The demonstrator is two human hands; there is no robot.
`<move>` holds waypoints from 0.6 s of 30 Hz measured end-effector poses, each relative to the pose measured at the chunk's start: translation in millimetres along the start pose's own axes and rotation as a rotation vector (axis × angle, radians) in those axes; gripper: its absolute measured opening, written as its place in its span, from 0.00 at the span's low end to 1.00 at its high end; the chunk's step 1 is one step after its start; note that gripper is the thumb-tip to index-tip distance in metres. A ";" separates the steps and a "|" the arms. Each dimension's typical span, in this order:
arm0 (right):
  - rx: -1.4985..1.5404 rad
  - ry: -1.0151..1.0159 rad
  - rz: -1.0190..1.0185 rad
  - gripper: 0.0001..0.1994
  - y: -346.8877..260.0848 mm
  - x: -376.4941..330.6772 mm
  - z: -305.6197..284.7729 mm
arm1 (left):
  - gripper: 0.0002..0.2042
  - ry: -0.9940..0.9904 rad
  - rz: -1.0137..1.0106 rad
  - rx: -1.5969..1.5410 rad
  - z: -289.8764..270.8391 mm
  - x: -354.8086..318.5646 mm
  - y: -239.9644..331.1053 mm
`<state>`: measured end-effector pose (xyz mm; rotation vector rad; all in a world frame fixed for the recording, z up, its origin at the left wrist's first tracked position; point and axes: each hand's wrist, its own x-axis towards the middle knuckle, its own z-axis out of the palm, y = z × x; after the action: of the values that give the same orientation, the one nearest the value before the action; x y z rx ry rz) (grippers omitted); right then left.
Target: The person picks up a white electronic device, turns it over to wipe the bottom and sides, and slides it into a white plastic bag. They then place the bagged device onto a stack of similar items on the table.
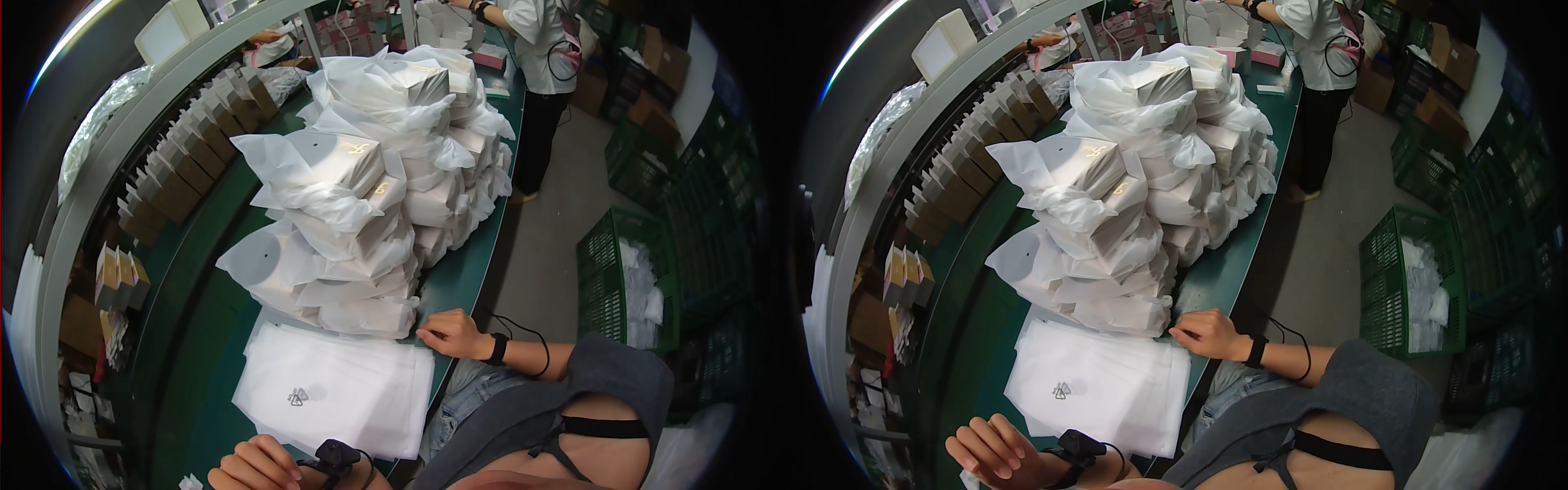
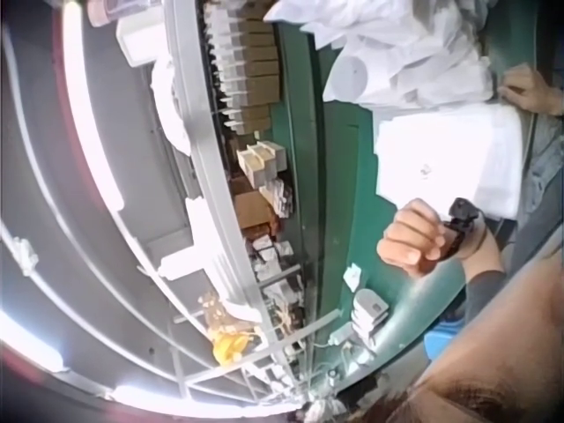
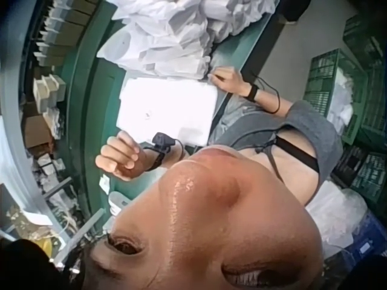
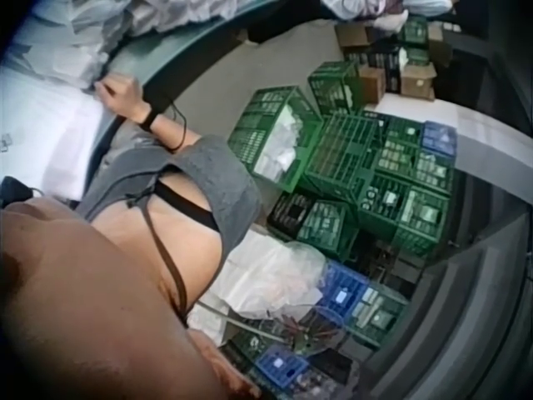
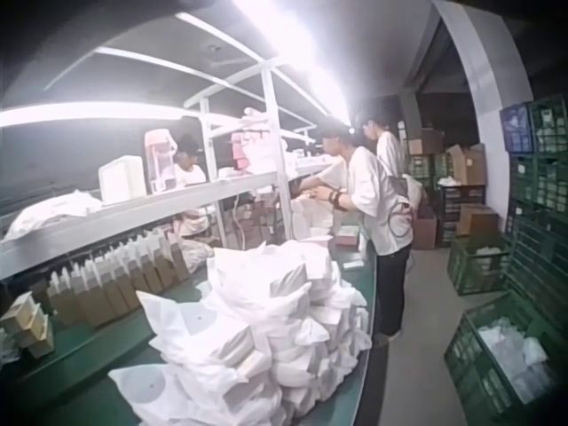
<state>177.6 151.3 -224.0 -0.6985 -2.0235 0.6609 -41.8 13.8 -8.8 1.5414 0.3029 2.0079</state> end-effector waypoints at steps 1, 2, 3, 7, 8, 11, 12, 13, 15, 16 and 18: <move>-0.001 -0.002 0.000 0.09 0.4 -0.1 0.1 | 0.04 0.000 0.000 -0.001 0.2 0.1 -0.2; -0.003 -0.005 0.000 0.09 0.5 -0.3 0.2 | 0.04 0.001 -0.001 -0.002 0.3 0.1 -0.4; -0.003 -0.005 0.000 0.09 0.3 -0.4 0.1 | 0.04 0.002 -0.002 -0.003 0.5 0.1 -0.6; -0.005 -0.001 0.006 0.09 -0.9 0.1 -0.1 | 0.04 0.003 -0.002 0.000 1.2 0.3 -1.1; -0.003 -0.003 0.006 0.09 -1.0 0.2 -0.1 | 0.04 0.004 -0.002 0.000 1.1 0.1 -0.9; -0.001 -0.007 0.005 0.09 -1.5 0.4 -0.1 | 0.04 -0.005 -0.005 -0.007 0.1 -0.5 -0.5; -0.005 -0.007 0.004 0.09 -1.8 0.5 -0.2 | 0.04 -0.004 -0.004 -0.007 0.0 -0.6 -0.3; -0.009 -0.008 0.003 0.09 -2.2 0.7 -0.3 | 0.04 -0.005 -0.003 -0.010 0.0 -0.5 -0.1; -0.014 -0.009 0.002 0.09 -2.9 1.0 -0.3 | 0.04 -0.008 -0.001 -0.017 0.1 -0.4 0.2; -0.015 -0.007 0.000 0.09 -3.2 1.3 -0.3 | 0.04 -0.007 -0.001 -0.018 0.2 -0.5 0.4; -0.017 -0.003 -0.002 0.08 -3.6 1.7 -0.4 | 0.05 -0.001 0.003 -0.014 0.7 -0.7 0.8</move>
<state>176.4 150.0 -220.5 -0.7057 -2.0342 0.6443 -41.3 12.7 -8.7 1.5346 0.2855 2.0072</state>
